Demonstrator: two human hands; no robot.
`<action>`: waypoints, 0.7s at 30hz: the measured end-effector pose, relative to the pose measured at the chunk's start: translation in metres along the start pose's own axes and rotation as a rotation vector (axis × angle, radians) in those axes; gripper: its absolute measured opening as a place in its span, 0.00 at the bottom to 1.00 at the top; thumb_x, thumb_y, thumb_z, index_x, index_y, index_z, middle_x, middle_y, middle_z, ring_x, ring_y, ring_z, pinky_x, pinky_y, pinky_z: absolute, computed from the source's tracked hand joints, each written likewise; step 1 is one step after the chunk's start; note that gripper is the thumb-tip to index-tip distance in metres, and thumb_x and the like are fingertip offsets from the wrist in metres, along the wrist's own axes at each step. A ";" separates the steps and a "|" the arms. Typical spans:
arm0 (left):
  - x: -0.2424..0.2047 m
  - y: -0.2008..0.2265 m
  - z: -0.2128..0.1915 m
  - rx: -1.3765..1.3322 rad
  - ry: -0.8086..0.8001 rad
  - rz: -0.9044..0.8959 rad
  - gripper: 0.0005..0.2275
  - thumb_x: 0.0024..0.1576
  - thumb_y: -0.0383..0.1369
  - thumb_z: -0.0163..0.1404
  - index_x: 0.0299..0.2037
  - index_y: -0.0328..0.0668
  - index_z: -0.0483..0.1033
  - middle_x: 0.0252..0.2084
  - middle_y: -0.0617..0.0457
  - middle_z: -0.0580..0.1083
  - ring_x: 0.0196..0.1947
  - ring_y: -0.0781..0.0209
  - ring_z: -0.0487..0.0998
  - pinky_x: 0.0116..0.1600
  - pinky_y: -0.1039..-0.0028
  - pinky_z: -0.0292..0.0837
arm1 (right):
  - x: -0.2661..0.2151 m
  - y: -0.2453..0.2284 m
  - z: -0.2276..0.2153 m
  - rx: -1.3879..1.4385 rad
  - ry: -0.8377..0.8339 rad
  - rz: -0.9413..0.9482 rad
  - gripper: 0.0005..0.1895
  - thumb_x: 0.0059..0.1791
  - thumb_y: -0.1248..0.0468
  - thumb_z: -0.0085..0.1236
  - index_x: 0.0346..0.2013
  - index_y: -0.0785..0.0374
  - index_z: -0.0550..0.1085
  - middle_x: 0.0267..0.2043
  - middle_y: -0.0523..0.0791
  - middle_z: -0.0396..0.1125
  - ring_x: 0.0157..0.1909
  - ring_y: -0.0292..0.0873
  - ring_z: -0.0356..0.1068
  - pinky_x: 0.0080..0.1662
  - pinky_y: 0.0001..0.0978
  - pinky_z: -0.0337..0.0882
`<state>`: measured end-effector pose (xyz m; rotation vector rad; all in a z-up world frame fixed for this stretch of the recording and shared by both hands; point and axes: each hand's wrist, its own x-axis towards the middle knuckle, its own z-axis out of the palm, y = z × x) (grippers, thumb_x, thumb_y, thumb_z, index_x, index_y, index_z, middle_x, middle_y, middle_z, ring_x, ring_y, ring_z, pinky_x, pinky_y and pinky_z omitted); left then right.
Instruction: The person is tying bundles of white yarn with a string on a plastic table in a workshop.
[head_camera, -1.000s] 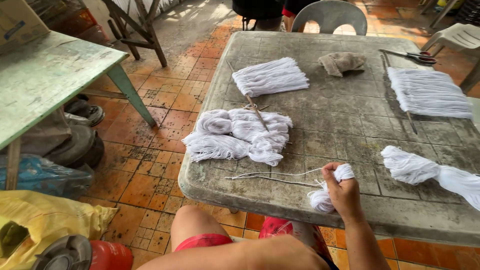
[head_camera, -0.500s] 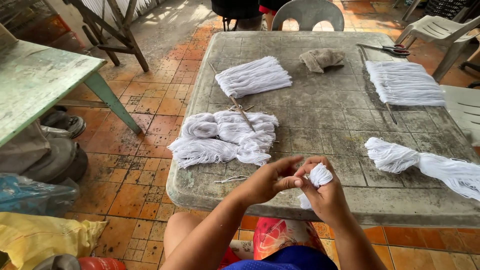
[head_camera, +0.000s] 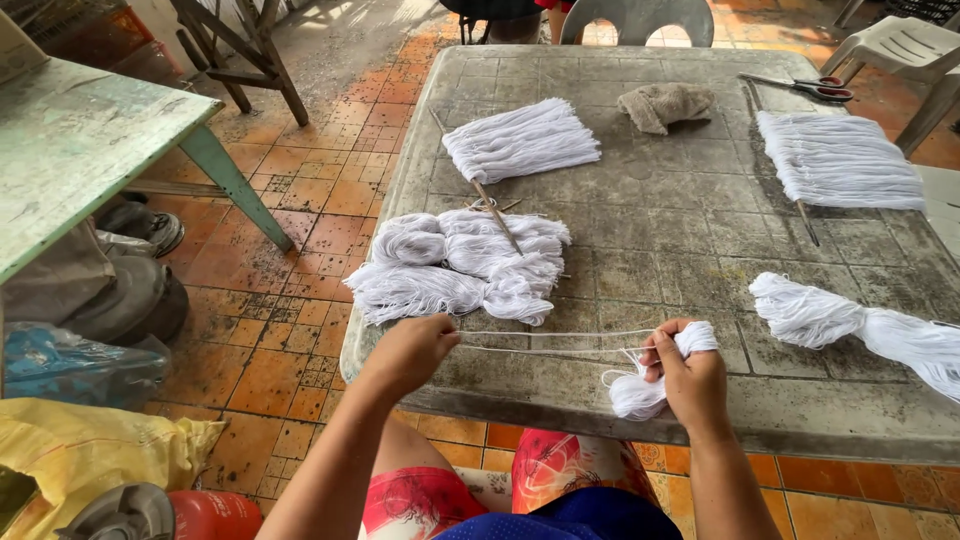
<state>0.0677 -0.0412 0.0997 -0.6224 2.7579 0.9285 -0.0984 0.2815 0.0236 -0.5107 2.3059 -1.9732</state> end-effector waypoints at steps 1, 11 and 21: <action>0.001 -0.009 -0.003 0.000 0.003 -0.002 0.11 0.65 0.37 0.47 0.46 0.41 0.81 0.37 0.46 0.80 0.40 0.51 0.84 0.47 0.63 0.78 | 0.001 0.001 0.001 0.002 -0.003 -0.002 0.07 0.57 0.69 0.49 0.36 0.70 0.69 0.21 0.54 0.70 0.15 0.43 0.69 0.20 0.27 0.67; 0.008 -0.040 0.021 0.026 0.288 0.151 0.05 0.58 0.36 0.57 0.39 0.50 0.84 0.37 0.50 0.79 0.39 0.42 0.82 0.45 0.54 0.79 | 0.004 0.014 0.003 0.188 0.071 -0.013 0.05 0.58 0.70 0.49 0.42 0.72 0.66 0.29 0.56 0.68 0.21 0.41 0.68 0.19 0.25 0.68; 0.009 -0.050 0.045 0.228 0.341 0.229 0.03 0.56 0.38 0.57 0.33 0.53 0.80 0.33 0.57 0.74 0.39 0.55 0.80 0.42 0.65 0.79 | 0.005 0.017 0.005 0.181 0.052 -0.027 0.06 0.58 0.69 0.49 0.43 0.72 0.66 0.29 0.55 0.67 0.23 0.40 0.68 0.18 0.24 0.68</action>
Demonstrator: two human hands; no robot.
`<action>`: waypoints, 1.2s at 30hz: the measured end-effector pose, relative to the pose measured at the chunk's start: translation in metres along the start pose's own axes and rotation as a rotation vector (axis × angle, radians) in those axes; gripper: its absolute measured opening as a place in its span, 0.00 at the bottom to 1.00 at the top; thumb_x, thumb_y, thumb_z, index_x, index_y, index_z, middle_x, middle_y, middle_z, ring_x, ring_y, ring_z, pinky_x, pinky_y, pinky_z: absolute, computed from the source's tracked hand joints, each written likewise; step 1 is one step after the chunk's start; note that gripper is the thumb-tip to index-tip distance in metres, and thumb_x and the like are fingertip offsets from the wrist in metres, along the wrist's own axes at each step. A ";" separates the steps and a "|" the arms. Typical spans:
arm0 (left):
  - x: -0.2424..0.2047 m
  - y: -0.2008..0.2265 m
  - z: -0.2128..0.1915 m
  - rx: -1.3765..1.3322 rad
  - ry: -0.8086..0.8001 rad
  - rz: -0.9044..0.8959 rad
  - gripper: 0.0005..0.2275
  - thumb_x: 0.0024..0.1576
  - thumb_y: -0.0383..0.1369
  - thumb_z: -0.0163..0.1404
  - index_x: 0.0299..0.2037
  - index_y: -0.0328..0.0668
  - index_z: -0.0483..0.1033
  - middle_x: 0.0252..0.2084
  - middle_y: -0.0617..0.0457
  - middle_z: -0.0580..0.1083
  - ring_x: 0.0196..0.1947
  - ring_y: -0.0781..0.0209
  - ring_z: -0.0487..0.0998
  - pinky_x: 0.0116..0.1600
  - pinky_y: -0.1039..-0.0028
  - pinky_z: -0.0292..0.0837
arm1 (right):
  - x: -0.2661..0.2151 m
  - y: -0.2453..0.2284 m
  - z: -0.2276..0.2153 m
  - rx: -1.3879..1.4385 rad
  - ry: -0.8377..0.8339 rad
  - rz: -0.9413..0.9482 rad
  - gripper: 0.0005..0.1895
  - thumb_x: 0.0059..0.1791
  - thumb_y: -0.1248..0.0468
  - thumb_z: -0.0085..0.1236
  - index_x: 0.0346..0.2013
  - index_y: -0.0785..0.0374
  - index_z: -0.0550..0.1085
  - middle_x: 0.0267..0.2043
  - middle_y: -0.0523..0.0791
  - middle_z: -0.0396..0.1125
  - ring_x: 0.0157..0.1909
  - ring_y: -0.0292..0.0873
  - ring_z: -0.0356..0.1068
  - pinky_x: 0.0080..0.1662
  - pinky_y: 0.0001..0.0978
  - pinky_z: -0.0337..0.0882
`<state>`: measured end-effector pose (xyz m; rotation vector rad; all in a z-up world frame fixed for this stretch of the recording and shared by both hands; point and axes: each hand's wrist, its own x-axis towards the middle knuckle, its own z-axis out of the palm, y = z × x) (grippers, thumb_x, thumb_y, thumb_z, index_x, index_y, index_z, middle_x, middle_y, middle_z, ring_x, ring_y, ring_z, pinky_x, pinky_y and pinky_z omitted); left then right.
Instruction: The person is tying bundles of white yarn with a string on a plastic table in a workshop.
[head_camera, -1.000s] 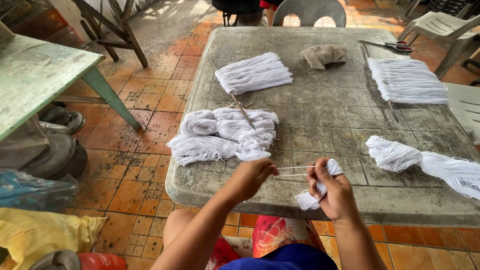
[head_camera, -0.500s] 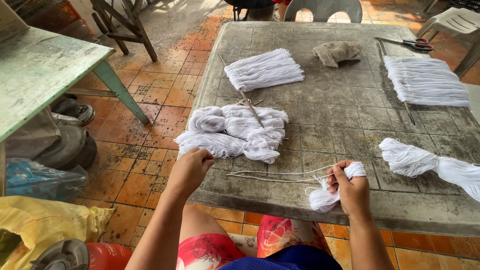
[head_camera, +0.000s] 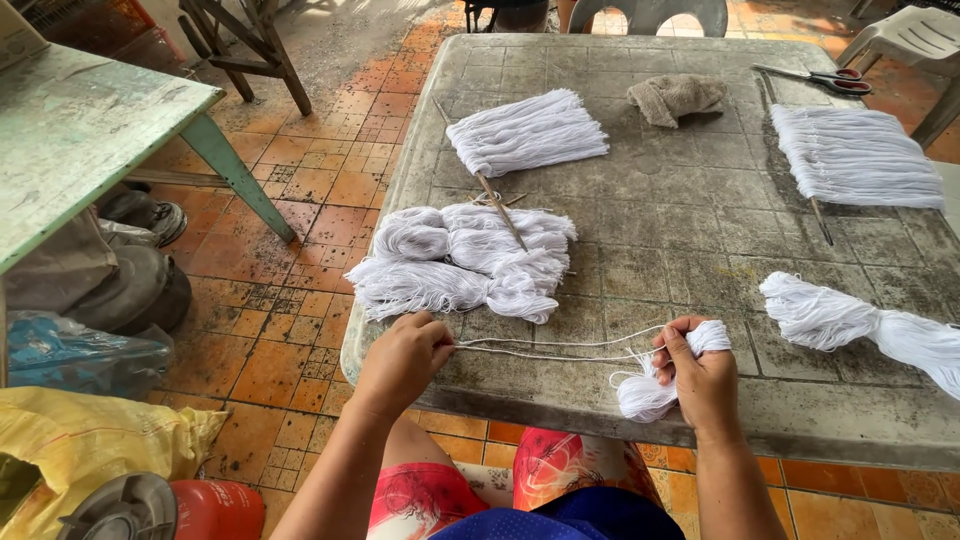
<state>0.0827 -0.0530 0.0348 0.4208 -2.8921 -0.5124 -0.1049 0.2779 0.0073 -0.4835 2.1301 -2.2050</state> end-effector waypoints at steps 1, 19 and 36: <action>-0.002 -0.005 0.007 0.002 0.000 -0.003 0.03 0.56 0.38 0.57 0.33 0.53 0.80 0.33 0.57 0.74 0.39 0.55 0.80 0.42 0.65 0.79 | 0.000 0.002 0.000 0.002 -0.003 0.001 0.06 0.58 0.69 0.49 0.43 0.72 0.66 0.29 0.55 0.67 0.23 0.40 0.68 0.18 0.24 0.68; 0.018 0.006 0.043 0.359 0.231 0.201 0.05 0.54 0.39 0.50 0.30 0.51 0.74 0.34 0.56 0.71 0.38 0.56 0.77 0.36 0.69 0.73 | 0.010 -0.001 -0.024 0.263 -0.074 0.120 0.07 0.57 0.65 0.50 0.50 0.60 0.66 0.30 0.46 0.67 0.25 0.34 0.66 0.19 0.17 0.62; -0.015 0.110 -0.041 -0.737 0.268 0.264 0.36 0.64 0.59 0.26 0.55 0.33 0.76 0.58 0.33 0.75 0.60 0.38 0.76 0.63 0.53 0.69 | -0.043 -0.060 0.096 -0.178 -0.482 -0.611 0.29 0.47 0.72 0.66 0.62 0.57 0.71 0.42 0.46 0.77 0.40 0.37 0.78 0.47 0.28 0.76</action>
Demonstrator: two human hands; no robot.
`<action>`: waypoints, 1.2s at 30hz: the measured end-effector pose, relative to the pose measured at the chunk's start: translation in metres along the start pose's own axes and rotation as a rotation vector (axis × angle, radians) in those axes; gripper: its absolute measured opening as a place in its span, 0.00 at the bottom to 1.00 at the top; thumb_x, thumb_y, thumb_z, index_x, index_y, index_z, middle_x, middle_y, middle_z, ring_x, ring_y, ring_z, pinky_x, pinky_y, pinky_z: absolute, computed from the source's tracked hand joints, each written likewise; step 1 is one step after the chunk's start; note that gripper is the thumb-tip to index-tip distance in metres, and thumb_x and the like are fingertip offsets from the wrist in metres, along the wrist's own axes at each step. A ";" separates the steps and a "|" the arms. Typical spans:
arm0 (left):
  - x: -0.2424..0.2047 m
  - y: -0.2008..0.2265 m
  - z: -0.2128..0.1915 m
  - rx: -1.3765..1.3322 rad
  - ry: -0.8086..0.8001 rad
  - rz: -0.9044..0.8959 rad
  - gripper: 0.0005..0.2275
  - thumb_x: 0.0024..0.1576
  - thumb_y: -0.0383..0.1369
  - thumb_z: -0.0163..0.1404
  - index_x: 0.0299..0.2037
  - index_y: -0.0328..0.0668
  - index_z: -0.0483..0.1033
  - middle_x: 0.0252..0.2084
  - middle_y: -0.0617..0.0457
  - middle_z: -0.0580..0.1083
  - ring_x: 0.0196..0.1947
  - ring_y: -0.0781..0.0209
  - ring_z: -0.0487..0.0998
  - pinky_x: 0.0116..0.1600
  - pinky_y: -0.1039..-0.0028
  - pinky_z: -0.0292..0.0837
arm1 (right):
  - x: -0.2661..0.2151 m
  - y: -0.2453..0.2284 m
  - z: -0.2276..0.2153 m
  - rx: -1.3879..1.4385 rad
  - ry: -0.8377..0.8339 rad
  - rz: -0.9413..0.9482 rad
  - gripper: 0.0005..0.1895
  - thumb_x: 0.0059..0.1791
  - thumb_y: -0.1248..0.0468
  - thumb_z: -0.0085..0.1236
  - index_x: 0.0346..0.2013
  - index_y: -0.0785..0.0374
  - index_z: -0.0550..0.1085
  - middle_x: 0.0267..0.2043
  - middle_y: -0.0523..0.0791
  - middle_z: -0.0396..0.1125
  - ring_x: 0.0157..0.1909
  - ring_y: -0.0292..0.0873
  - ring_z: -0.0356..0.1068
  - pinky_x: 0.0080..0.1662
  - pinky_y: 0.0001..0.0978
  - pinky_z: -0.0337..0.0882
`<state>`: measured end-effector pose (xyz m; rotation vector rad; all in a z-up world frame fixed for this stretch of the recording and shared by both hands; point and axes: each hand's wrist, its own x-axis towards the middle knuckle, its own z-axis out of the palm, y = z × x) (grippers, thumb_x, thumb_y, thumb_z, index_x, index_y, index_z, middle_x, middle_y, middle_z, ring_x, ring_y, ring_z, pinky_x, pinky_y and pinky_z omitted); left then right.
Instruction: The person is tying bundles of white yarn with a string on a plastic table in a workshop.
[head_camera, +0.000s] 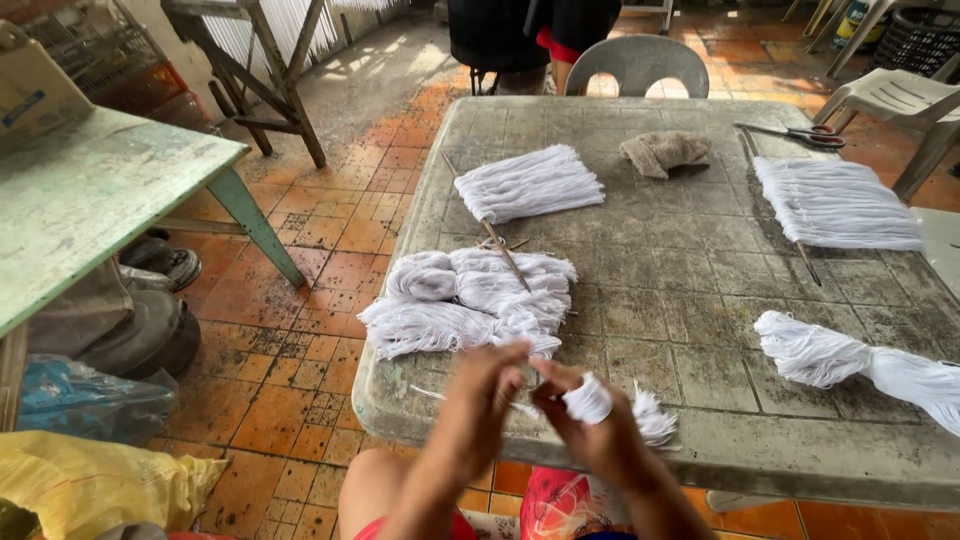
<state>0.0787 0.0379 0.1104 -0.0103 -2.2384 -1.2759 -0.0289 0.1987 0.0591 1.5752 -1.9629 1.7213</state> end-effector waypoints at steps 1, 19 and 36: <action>-0.002 0.001 0.006 0.002 -0.001 0.008 0.36 0.64 0.59 0.26 0.55 0.33 0.76 0.58 0.33 0.75 0.60 0.38 0.76 0.63 0.53 0.69 | 0.003 -0.002 0.004 -0.003 0.005 -0.006 0.29 0.47 0.72 0.66 0.62 0.57 0.71 0.42 0.46 0.77 0.40 0.37 0.78 0.47 0.28 0.76; -0.020 -0.015 0.029 -0.465 0.067 -0.230 0.03 0.58 0.32 0.59 0.34 0.46 0.79 0.36 0.56 0.72 0.37 0.64 0.74 0.45 0.76 0.67 | -0.017 0.017 0.011 0.776 0.288 0.241 0.14 0.54 0.57 0.58 0.40 0.67 0.78 0.40 0.51 0.76 0.27 0.40 0.75 0.29 0.25 0.74; -0.022 -0.011 0.026 0.090 0.349 0.124 0.05 0.54 0.24 0.61 0.38 0.41 0.81 0.38 0.53 0.62 0.35 0.59 0.68 0.36 0.73 0.68 | 0.000 -0.029 0.008 0.195 0.086 0.334 0.08 0.55 0.58 0.52 0.37 0.59 0.73 0.29 0.40 0.62 0.28 0.35 0.61 0.31 0.28 0.64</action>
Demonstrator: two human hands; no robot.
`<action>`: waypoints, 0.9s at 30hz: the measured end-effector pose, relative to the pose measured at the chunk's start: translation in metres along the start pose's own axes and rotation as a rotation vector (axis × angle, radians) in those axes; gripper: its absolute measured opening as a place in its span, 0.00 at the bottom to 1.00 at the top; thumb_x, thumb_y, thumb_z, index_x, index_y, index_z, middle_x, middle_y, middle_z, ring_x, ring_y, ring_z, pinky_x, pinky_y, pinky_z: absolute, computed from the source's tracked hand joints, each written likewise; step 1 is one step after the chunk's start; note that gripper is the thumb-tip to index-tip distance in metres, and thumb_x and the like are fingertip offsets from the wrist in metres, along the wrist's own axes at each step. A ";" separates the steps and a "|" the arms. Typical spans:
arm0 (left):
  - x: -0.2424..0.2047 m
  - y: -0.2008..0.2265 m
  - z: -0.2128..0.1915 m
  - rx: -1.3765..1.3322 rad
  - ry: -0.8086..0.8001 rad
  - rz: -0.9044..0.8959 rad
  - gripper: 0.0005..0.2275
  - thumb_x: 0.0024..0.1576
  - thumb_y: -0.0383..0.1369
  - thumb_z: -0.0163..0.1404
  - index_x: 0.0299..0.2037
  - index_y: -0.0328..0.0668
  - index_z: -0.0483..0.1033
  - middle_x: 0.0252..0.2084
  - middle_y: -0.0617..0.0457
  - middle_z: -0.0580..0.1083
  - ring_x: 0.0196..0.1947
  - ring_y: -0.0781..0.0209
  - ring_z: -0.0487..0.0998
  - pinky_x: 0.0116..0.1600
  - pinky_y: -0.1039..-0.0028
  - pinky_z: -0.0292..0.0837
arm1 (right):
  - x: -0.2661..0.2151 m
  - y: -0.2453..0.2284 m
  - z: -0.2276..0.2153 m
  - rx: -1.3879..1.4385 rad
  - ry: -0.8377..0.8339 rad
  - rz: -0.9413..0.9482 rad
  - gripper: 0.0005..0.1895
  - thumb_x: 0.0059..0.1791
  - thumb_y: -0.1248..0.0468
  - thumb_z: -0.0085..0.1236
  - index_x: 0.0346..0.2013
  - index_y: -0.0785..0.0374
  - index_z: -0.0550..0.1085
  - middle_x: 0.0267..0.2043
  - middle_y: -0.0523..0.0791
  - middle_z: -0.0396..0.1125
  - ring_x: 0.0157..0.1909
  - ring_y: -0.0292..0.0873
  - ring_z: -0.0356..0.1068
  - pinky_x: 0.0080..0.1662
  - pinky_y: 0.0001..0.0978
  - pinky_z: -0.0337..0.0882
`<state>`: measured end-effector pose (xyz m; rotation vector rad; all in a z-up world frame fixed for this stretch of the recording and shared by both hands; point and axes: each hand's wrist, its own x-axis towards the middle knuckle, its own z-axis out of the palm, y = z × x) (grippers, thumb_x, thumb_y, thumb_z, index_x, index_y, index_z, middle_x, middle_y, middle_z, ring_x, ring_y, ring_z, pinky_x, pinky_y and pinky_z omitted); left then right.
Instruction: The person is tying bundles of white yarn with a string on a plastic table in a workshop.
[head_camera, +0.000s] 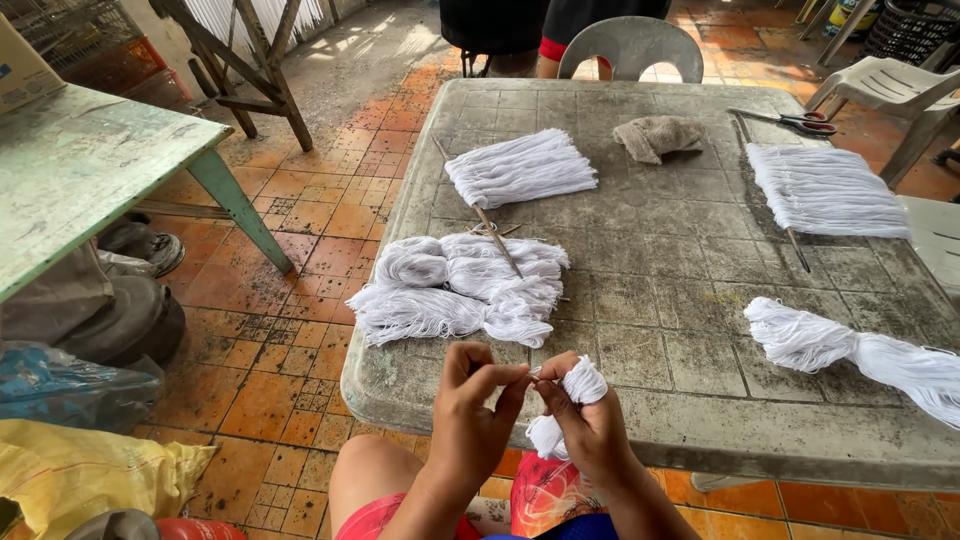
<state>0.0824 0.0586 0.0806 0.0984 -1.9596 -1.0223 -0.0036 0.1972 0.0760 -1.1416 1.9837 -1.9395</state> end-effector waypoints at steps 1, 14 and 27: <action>0.002 0.005 -0.002 0.000 -0.002 -0.002 0.05 0.54 0.24 0.61 0.38 0.41 0.81 0.38 0.53 0.62 0.35 0.59 0.68 0.36 0.73 0.68 | 0.001 0.000 -0.001 0.000 0.001 0.002 0.08 0.55 0.58 0.52 0.37 0.59 0.73 0.29 0.40 0.62 0.28 0.35 0.61 0.31 0.28 0.64; -0.001 -0.005 0.003 -0.453 -0.189 -0.466 0.04 0.57 0.34 0.59 0.33 0.46 0.80 0.38 0.57 0.64 0.39 0.65 0.67 0.43 0.76 0.63 | 0.000 0.008 0.006 0.200 0.143 -0.094 0.02 0.50 0.67 0.55 0.37 0.61 0.74 0.42 0.45 0.63 0.30 0.35 0.63 0.32 0.26 0.67; -0.008 -0.012 0.006 -0.339 -0.188 -0.453 0.04 0.57 0.35 0.58 0.32 0.49 0.78 0.30 0.61 0.68 0.31 0.68 0.65 0.38 0.76 0.59 | 0.004 0.009 0.004 0.893 0.100 0.129 0.10 0.54 0.60 0.53 0.31 0.60 0.69 0.44 0.47 0.59 0.50 0.47 0.61 0.41 0.36 0.67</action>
